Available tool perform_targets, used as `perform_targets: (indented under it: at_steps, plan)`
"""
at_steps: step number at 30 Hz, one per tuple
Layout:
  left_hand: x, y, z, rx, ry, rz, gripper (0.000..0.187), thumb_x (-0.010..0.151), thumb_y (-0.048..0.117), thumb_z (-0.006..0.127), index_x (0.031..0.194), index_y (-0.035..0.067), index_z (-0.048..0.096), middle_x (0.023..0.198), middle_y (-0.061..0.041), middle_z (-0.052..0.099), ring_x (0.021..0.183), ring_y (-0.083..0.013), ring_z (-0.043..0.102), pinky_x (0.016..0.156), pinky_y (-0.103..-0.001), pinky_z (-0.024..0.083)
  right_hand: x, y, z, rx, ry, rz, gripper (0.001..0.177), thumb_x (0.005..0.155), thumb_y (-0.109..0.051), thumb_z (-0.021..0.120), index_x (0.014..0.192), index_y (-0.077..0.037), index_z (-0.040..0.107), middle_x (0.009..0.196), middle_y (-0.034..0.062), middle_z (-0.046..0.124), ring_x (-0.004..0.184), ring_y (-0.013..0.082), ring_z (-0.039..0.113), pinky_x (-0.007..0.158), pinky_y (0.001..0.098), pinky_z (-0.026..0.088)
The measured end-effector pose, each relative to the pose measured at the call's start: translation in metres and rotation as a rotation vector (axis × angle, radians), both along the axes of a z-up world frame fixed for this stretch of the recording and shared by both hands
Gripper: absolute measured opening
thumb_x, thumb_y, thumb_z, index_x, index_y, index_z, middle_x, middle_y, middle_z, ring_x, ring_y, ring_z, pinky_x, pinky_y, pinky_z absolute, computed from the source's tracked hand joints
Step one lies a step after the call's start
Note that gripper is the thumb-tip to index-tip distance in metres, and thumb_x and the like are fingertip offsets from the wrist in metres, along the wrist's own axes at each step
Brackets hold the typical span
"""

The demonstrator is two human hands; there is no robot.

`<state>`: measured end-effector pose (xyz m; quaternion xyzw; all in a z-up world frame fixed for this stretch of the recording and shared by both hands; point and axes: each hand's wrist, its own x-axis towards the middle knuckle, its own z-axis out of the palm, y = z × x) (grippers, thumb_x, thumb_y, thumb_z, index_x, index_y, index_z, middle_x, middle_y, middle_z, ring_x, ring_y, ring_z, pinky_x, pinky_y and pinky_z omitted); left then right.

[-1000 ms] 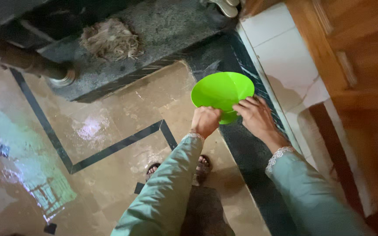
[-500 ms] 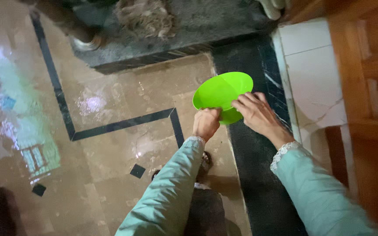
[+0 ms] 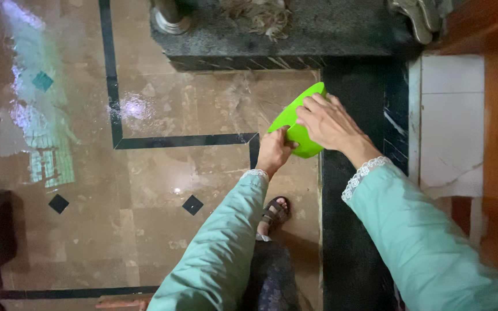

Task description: The person fills a green plastic basin with water from a sink faucet, then carries it to a tiled floor area and pours the water out. They repeat this cycle of filling and emptying the basin multiple times.

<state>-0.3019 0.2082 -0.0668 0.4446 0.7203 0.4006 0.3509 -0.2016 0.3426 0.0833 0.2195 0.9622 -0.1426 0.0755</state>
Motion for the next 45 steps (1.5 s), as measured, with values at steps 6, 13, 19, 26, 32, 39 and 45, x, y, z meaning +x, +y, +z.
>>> perform_targets:
  at_steps: [6, 13, 19, 26, 32, 39, 45]
  plan:
    - [-0.035, -0.016, 0.035, -0.080, -0.152, 0.060, 0.043, 0.080, 0.018, 0.081, 0.120, 0.008, 0.069, 0.096, -0.020, 0.075, 0.094, -0.0395, 0.072, 0.079, -0.047, 0.055, -0.047, -0.013, 0.016, 0.085, -0.015, 0.113, 0.022, 0.099, -0.026, 0.059, 0.109, -0.009, 0.069, 0.117, 0.0098, 0.063, 0.121, 0.0271, 0.057, 0.109, 0.0563, 0.039]
    - [-0.066, -0.042, 0.055, -0.003, -0.062, 0.140, 0.039, 0.080, 0.015, 0.081, 0.116, 0.007, 0.068, 0.095, -0.021, 0.073, 0.093, -0.0402, 0.070, 0.078, -0.049, 0.055, -0.082, -0.042, 0.041, 0.118, 0.030, 0.159, 0.019, 0.098, -0.025, 0.058, 0.105, -0.009, 0.067, 0.112, 0.0103, 0.063, 0.119, 0.0285, 0.058, 0.108, 0.0586, 0.038]
    - [-0.102, -0.080, 0.081, 0.081, 0.188, 0.056, 0.032, 0.080, 0.012, 0.074, 0.111, 0.008, 0.070, 0.088, -0.019, 0.072, 0.087, -0.0399, 0.069, 0.075, -0.052, 0.051, -0.098, -0.072, 0.064, 0.119, 0.063, 0.159, 0.020, 0.098, -0.025, 0.059, 0.106, -0.009, 0.068, 0.109, 0.0115, 0.065, 0.117, 0.0290, 0.060, 0.111, 0.0598, 0.036]
    - [-0.141, -0.128, 0.123, 0.071, 0.587, -0.089, 0.018, 0.080, 0.009, 0.066, 0.094, 0.017, 0.075, 0.082, -0.010, 0.073, 0.087, -0.0298, 0.071, 0.083, -0.045, 0.050, -0.120, -0.108, 0.075, -0.007, -0.082, 0.197, 0.041, 0.081, -0.032, 0.070, 0.113, -0.006, 0.070, 0.110, 0.0160, 0.068, 0.111, 0.0315, 0.061, 0.101, 0.0534, 0.040]
    - [-0.156, -0.161, 0.159, 0.066, 0.789, -0.185, 0.013, 0.075, 0.009, 0.067, 0.085, 0.016, 0.072, 0.080, -0.007, 0.073, 0.092, -0.0271, 0.070, 0.086, -0.043, 0.051, -0.134, -0.147, 0.057, 0.071, -0.242, 0.239, 0.026, 0.081, -0.007, 0.065, 0.103, -0.012, 0.076, 0.103, 0.0098, 0.073, 0.106, 0.0272, 0.067, 0.096, 0.0458, 0.052]
    - [-0.165, -0.200, 0.178, -0.094, 0.830, -0.176, 0.007, 0.069, 0.013, 0.070, 0.076, 0.015, 0.072, 0.079, -0.007, 0.073, 0.094, -0.0265, 0.070, 0.085, -0.043, 0.050, -0.130, -0.180, 0.085, 0.022, 0.182, 0.293, 0.024, 0.074, -0.007, 0.069, 0.096, -0.012, 0.078, 0.089, 0.0094, 0.077, 0.093, 0.0275, 0.072, 0.098, 0.0472, 0.051]
    - [-0.175, -0.230, 0.209, -0.151, 0.918, -0.161, 0.005, 0.070, 0.012, 0.070, 0.067, 0.016, 0.071, 0.071, -0.009, 0.072, 0.078, -0.0283, 0.072, 0.082, -0.042, 0.051, -0.128, -0.188, 0.117, 0.082, 0.179, 0.405, 0.035, 0.071, -0.007, 0.070, 0.104, -0.015, 0.077, 0.094, 0.0086, 0.077, 0.097, 0.0248, 0.073, 0.106, 0.0465, 0.048]
